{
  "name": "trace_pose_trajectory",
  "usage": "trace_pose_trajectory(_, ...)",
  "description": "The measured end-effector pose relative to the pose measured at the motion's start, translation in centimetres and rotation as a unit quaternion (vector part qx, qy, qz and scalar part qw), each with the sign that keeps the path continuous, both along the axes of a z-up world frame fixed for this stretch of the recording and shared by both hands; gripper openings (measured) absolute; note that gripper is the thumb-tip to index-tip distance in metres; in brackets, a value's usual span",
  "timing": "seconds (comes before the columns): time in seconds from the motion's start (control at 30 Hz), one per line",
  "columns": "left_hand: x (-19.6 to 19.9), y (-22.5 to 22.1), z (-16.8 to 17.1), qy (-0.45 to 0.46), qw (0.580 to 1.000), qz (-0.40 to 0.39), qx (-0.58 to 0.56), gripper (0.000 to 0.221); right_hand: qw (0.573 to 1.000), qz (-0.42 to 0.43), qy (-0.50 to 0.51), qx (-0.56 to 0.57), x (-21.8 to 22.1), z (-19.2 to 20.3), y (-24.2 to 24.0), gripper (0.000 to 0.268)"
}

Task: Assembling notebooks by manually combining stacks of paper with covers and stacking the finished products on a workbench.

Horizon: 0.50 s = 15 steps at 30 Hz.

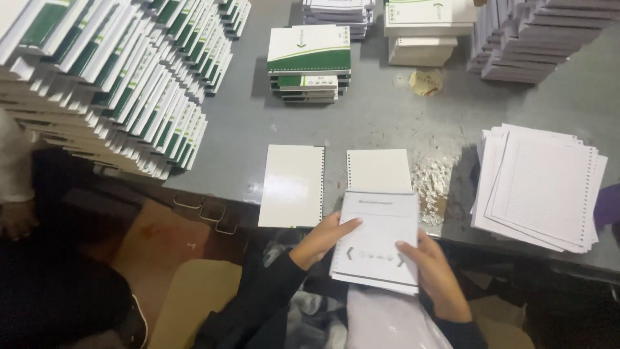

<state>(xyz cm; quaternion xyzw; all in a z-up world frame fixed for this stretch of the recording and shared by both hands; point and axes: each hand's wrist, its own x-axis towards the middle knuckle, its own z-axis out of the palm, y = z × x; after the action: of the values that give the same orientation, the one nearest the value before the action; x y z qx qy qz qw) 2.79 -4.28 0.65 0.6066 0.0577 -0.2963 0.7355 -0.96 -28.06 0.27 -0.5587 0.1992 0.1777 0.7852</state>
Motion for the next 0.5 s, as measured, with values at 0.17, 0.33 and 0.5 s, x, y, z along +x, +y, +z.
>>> trace_pose_trajectory(0.17, 1.0, -0.3, 3.3, -0.140, 0.986, 0.063, 0.071, 0.093, 0.842, 0.072, -0.195, -0.497, -1.4, 10.6, -0.4, 0.044)
trace_pose_trajectory(0.33, -0.2, -4.2, 0.4, -0.166, 0.976, 0.072, -0.118, 0.071, 0.580, 0.137, -0.269, -0.757, -0.7, 2.6, 5.9, 0.062)
trace_pose_trajectory(0.5, -0.3, -4.2, -1.8, 0.009, 0.953, 0.279, -0.116, 0.031, 0.444, 0.100, -0.378, -0.806, -1.2, -4.3, 10.2, 0.059)
